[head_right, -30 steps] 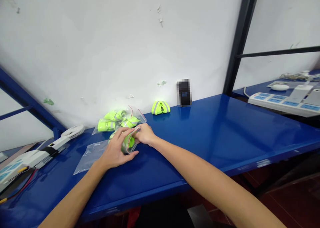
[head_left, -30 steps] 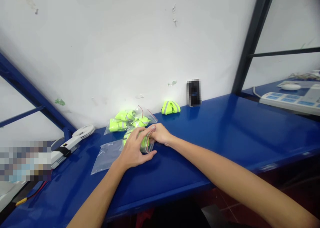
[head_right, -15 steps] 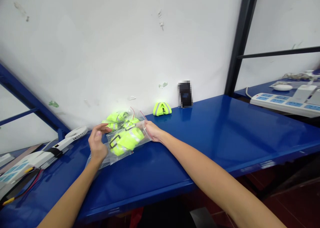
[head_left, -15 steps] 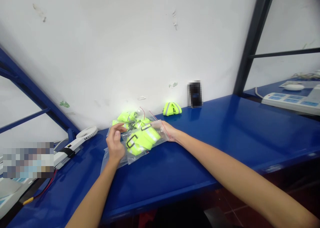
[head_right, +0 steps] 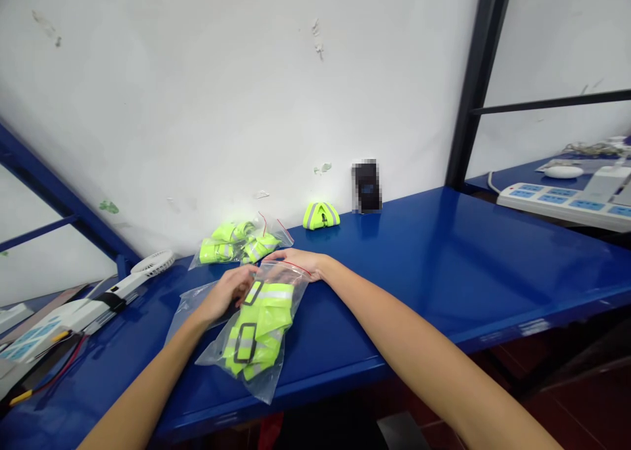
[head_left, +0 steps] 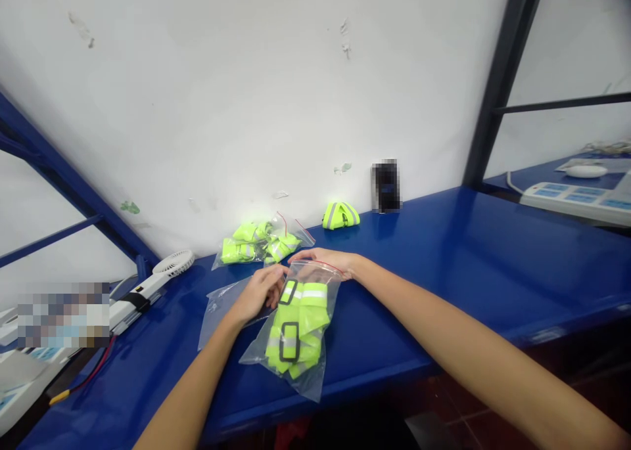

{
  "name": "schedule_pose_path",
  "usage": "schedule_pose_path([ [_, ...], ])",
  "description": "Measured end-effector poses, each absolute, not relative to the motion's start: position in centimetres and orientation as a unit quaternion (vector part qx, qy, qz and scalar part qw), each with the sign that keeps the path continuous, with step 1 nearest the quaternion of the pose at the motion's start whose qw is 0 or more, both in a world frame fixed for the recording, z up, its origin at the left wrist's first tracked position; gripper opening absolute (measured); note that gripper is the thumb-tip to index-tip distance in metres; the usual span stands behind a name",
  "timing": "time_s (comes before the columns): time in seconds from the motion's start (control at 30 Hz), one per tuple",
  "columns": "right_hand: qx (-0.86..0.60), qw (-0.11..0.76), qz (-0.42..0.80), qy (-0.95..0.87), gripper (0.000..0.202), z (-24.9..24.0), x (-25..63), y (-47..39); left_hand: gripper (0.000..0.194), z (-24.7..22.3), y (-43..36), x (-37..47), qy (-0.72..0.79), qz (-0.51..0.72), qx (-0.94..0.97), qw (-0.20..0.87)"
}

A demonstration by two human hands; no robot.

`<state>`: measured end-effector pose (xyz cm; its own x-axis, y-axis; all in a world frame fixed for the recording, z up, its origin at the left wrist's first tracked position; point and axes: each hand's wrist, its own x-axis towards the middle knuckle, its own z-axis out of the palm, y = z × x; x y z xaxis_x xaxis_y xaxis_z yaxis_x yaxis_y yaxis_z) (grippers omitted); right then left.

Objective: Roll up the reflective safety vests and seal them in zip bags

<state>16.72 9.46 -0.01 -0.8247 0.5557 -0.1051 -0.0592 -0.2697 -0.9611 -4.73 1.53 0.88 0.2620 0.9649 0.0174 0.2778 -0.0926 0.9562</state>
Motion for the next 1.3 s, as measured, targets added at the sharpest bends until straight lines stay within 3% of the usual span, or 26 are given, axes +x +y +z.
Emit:
schedule_pose_path([
  [0.23, -0.146, 0.228, 0.859, -0.434, 0.04, 1.2, 16.7, 8.6, 0.037, 1.2, 1.6, -4.3, 0.504, 0.444, 0.617, 0.411],
  [0.37, -0.254, 0.262, 0.752, -0.549, 0.021, 0.9, 16.2, 8.5, 0.027, 0.8, 2.1, -4.8, 0.521, 0.486, 0.598, 0.367],
  [0.47, -0.305, 0.261, 0.665, -0.63, 0.018, 0.4, 16.0, 8.8, 0.019, 0.6, 2.4, -4.7, 0.548, 0.485, 0.596, 0.331],
  [0.67, -0.334, 0.322, 0.458, -0.758, 0.013, 0.0, 15.9, 9.0, 0.024, 0.7, 2.4, -4.2, 0.571, 0.479, 0.6, 0.291],
  [0.93, -0.342, 0.27, 0.429, -0.791, 0.026, 0.5, 15.8, 8.7, 0.028, -0.3, 3.3, -4.6, 0.601, 0.503, 0.513, 0.351],
  [1.13, -0.33, 0.245, 0.365, -0.835, 0.022, 0.8, 15.5, 8.1, 0.029, -0.8, 3.8, -5.0, 0.628, 0.447, 0.6, 0.213],
  [1.3, -0.322, 0.286, 0.374, -0.821, 0.026, 0.2, 14.8, 8.3, 0.033, -0.7, 3.5, -4.8, 0.592, 0.425, 0.657, 0.194],
])
